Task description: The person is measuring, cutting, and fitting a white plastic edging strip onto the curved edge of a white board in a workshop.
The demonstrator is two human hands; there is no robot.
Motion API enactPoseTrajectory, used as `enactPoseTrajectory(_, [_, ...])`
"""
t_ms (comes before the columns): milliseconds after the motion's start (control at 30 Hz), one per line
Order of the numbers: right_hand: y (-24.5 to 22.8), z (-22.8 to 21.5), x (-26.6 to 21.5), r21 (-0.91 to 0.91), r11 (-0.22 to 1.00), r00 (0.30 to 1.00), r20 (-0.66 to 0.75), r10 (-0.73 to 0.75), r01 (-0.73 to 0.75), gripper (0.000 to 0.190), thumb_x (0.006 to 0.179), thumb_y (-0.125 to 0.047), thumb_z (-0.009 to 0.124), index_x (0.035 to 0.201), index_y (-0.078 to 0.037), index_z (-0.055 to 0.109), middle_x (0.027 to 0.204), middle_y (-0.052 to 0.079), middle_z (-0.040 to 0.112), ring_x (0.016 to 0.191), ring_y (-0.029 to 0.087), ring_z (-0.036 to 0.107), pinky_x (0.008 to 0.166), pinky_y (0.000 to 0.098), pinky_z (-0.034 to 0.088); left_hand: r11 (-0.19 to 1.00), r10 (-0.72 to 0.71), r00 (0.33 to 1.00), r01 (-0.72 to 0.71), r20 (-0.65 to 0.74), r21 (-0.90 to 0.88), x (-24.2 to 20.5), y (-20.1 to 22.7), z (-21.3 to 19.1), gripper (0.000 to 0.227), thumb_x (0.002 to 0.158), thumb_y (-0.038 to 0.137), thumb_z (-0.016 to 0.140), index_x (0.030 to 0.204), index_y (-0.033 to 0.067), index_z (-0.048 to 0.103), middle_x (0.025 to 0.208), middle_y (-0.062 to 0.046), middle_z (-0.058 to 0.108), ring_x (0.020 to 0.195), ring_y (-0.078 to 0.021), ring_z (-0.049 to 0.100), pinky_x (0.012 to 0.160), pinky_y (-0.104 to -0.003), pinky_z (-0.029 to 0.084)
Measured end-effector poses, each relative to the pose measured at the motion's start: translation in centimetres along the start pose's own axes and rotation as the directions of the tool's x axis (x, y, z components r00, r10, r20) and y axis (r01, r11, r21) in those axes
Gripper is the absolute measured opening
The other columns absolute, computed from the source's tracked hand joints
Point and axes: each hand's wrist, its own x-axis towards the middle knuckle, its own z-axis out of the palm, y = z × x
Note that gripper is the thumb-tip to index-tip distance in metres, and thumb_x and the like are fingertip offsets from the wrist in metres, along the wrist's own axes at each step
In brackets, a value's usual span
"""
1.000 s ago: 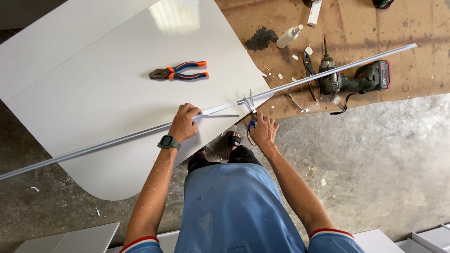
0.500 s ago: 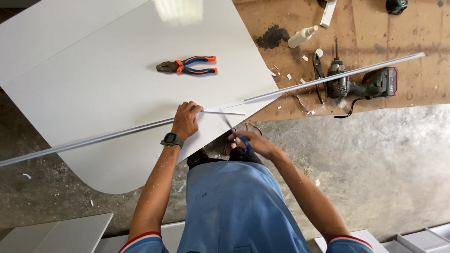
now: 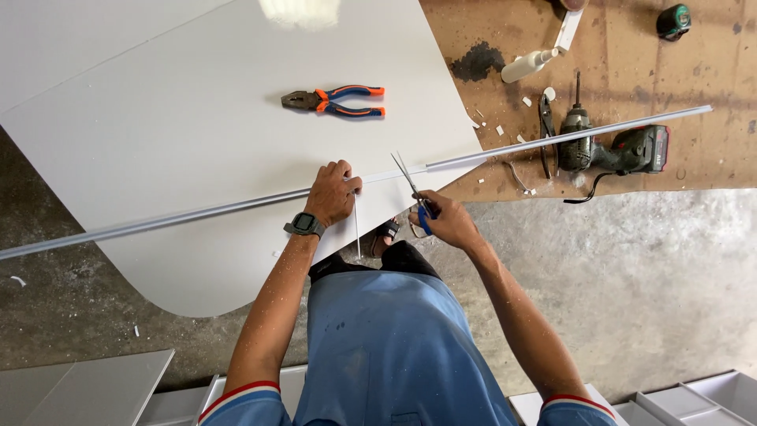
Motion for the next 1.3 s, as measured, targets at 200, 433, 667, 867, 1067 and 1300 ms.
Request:
enactPoseTrajectory(200, [0.3,-1.5,1.2,-0.041,0.995,0.987,-0.132,-0.093,0.089,0.058,0.083,-0.043,0.080,0.129,-0.009,0.067,0.075,0.005,0.067,0.068,0.016,0.063,0.062,0.0335,0.051,0.999,-0.042,0.999,0.041,-0.016,-0.031,0.6,1.7,-0.7,0.018,0.075,0.022,0.078,0.085,0.0098,0.068,0.093,-0.010,0.055,0.091,-0.0276,0.052,0.082,-0.042,0.042])
enactPoseTrajectory(433, [2.1,-2.6,4.2,-0.155,0.951,0.964,0.053,-0.262,0.267,0.062,0.078,-0.045,0.082,0.129,-0.012,0.067,0.078,0.009,0.072,0.071,0.023,0.070,0.065,0.0404,0.055,0.980,-0.171,0.985,0.169,-0.007,-0.109,0.8,-0.3,2.0,0.031,0.081,-0.008,0.066,0.103,0.0121,0.058,0.095,-0.004,0.064,0.095,-0.0240,0.060,0.092,-0.037,0.047])
enactPoseTrajectory(667, [3.0,-4.7,8.4,-0.585,0.601,0.815,0.202,-0.543,0.545,0.058,0.076,-0.037,0.083,0.127,-0.017,0.065,0.104,0.014,0.070,0.107,0.035,0.062,0.099,0.0526,0.044,0.959,-0.284,0.923,0.268,-0.261,-0.095,0.6,5.6,-0.3,0.041,0.070,0.004,0.077,0.105,0.0046,0.055,0.097,-0.014,0.060,0.096,-0.0335,0.057,0.092,-0.055,0.042])
enactPoseTrajectory(867, [3.8,-3.3,9.2,-0.653,0.474,0.769,0.277,-0.576,0.590,0.057,0.083,-0.033,0.078,0.132,-0.014,0.055,0.112,0.016,0.063,0.115,0.035,0.058,0.112,0.0615,0.031,0.951,-0.308,0.899,0.283,-0.313,-0.121,-1.9,3.2,2.5,0.045,0.069,-0.008,0.058,0.112,0.0087,0.059,0.110,-0.011,0.063,0.115,-0.0315,0.060,0.124,-0.054,0.032])
enactPoseTrajectory(1067, [4.0,-1.3,9.3,-0.660,0.493,0.772,0.217,-0.597,0.567,0.068,0.080,-0.037,0.079,0.135,-0.009,0.051,0.105,0.016,0.064,0.110,0.033,0.059,0.105,0.0587,0.036,0.927,-0.345,0.888,0.374,-0.305,0.039,-2.0,2.3,1.6,0.022,0.087,0.008,0.076,0.108,0.0112,0.068,0.097,-0.007,0.067,0.098,-0.0280,0.060,0.102,-0.048,0.040])
enactPoseTrajectory(1300, [2.5,-1.5,7.9,-0.521,0.649,0.811,0.160,-0.563,0.554,0.062,0.083,-0.044,0.081,0.125,-0.006,0.055,0.102,0.013,0.066,0.104,0.031,0.061,0.093,0.0496,0.043,0.937,-0.343,0.903,0.349,-0.260,-0.023,-1.1,2.6,-0.1,0.023,0.084,0.009,0.078,0.106,0.0121,0.071,0.094,-0.005,0.070,0.091,-0.0240,0.061,0.093,-0.042,0.041])
